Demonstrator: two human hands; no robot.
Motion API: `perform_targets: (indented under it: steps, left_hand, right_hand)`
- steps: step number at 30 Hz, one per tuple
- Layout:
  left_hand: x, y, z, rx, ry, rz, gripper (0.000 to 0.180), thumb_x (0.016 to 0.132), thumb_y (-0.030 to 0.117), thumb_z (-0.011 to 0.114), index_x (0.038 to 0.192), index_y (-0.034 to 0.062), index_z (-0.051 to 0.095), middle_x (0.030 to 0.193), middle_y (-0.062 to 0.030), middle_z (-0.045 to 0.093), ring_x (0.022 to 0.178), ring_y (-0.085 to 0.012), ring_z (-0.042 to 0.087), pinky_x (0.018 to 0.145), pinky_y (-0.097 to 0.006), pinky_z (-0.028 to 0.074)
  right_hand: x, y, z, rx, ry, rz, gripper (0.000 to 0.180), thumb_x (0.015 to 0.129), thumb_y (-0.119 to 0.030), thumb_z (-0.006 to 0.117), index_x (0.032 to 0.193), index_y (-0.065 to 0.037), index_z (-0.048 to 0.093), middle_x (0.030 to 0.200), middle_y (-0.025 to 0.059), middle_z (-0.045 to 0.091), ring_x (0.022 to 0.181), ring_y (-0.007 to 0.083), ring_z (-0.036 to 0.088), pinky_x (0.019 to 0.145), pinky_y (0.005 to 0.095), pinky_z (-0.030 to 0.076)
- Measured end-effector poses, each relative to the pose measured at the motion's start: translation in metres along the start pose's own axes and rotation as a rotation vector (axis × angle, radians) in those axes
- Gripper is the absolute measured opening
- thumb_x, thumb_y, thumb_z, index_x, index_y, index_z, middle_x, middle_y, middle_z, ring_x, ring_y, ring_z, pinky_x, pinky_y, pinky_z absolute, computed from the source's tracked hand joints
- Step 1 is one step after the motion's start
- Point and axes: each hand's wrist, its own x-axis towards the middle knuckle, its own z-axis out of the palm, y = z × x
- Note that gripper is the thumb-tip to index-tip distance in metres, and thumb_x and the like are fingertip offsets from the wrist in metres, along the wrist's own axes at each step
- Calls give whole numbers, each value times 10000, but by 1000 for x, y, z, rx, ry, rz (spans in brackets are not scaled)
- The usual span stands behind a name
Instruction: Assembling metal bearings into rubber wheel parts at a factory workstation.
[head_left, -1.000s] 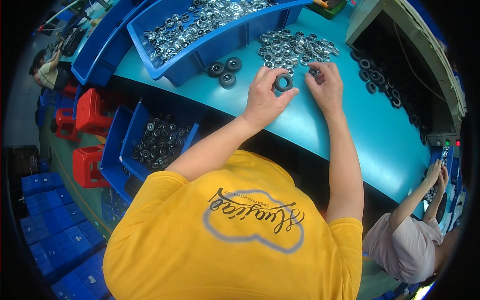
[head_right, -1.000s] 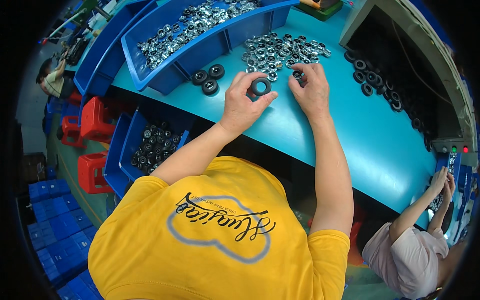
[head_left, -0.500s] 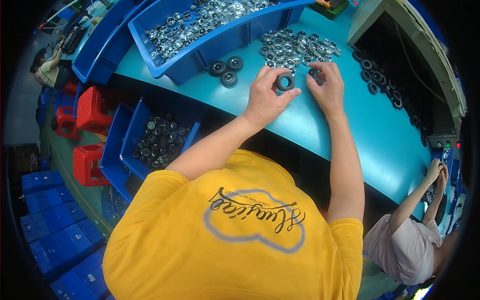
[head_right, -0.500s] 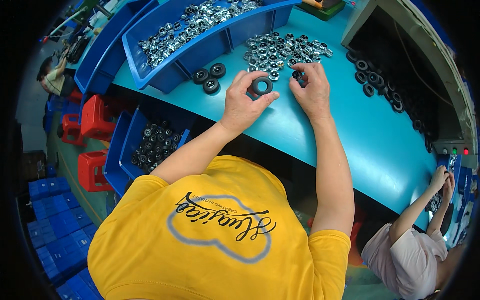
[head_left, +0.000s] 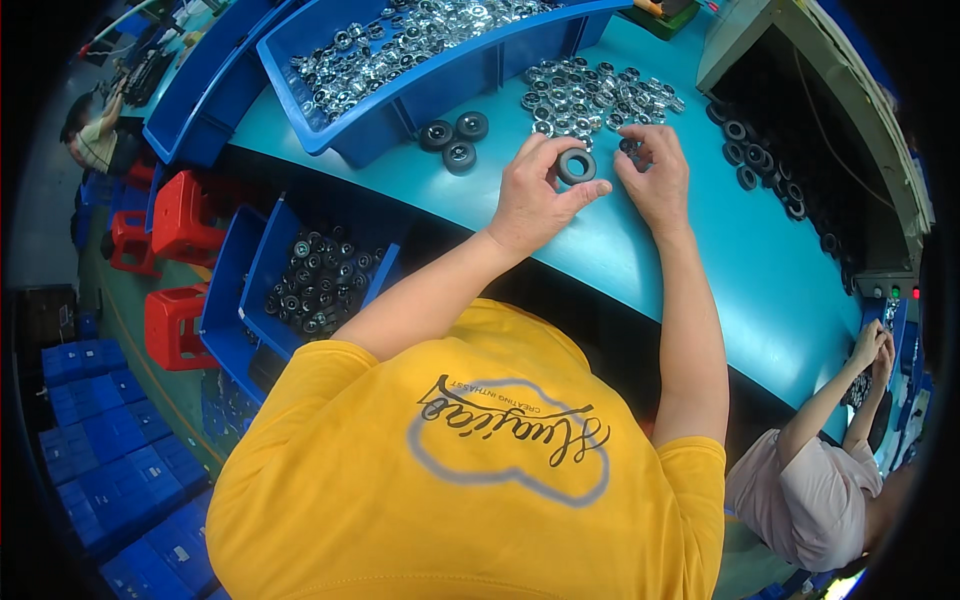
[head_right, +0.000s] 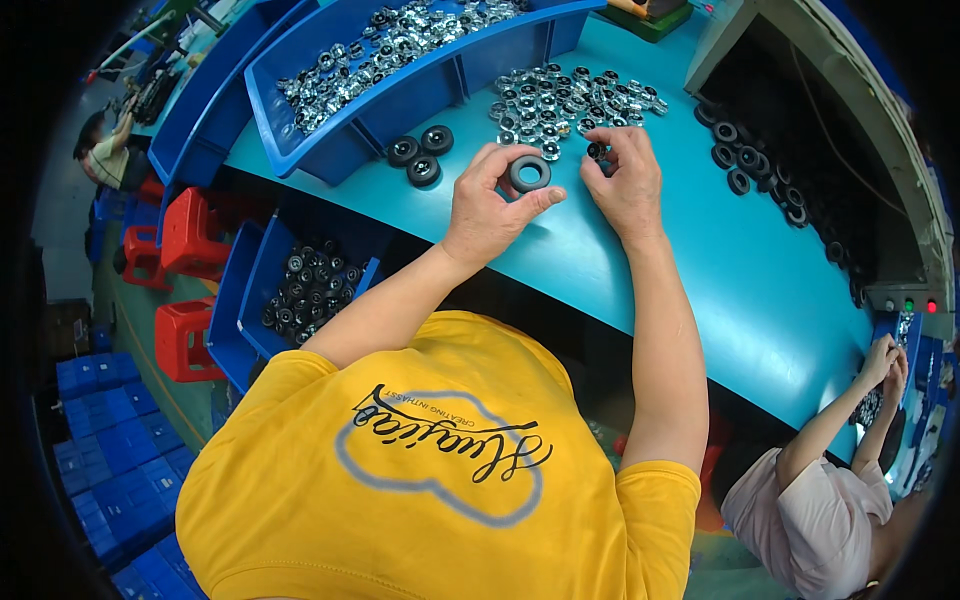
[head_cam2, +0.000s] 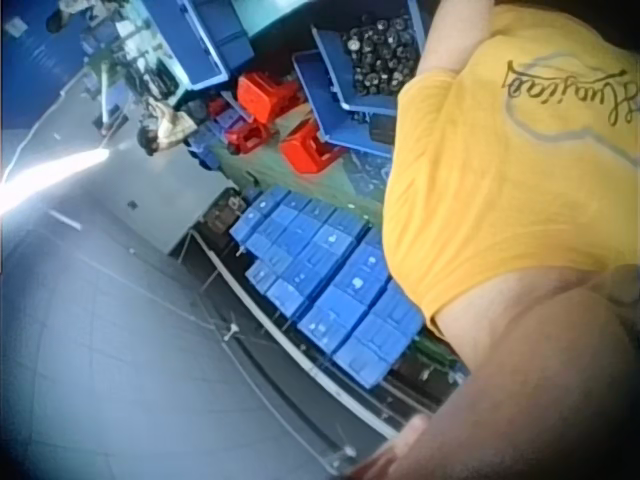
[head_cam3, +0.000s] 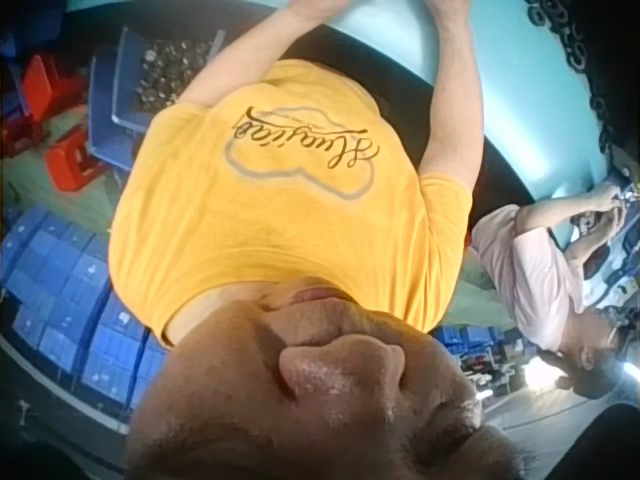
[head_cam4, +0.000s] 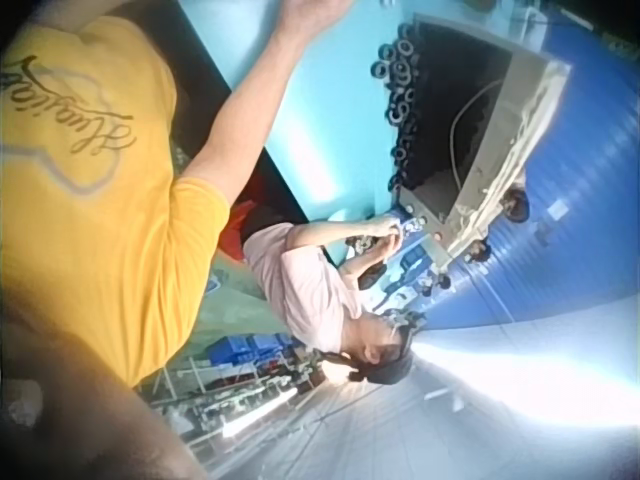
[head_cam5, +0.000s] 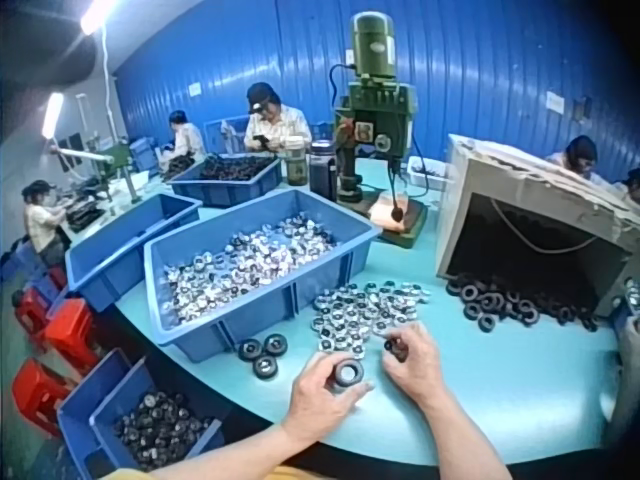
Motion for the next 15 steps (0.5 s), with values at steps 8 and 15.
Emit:
perform_targets:
  steps: [8,15]
  left_hand:
    - [-1,-5,1,50,36,119,551,700,399,907,1106,83,710,933,-31,556,773,-127,584,667,-245,515]
    - [-2,-3,1,25,31,108,563,664,374,926,1112,105,717,947,-29,538,792,-131,582,669,-250,517]
  right_hand:
    - [0,2,1,4,17,-2,269,745,-52,742,1009,-91,715,930,42,588,702,140,572,624,280,512]
    - [0,1,0,2,16,-2,260,747,-56,746,1003,-87,715,926,41,589,700,138,572,625,278,512]
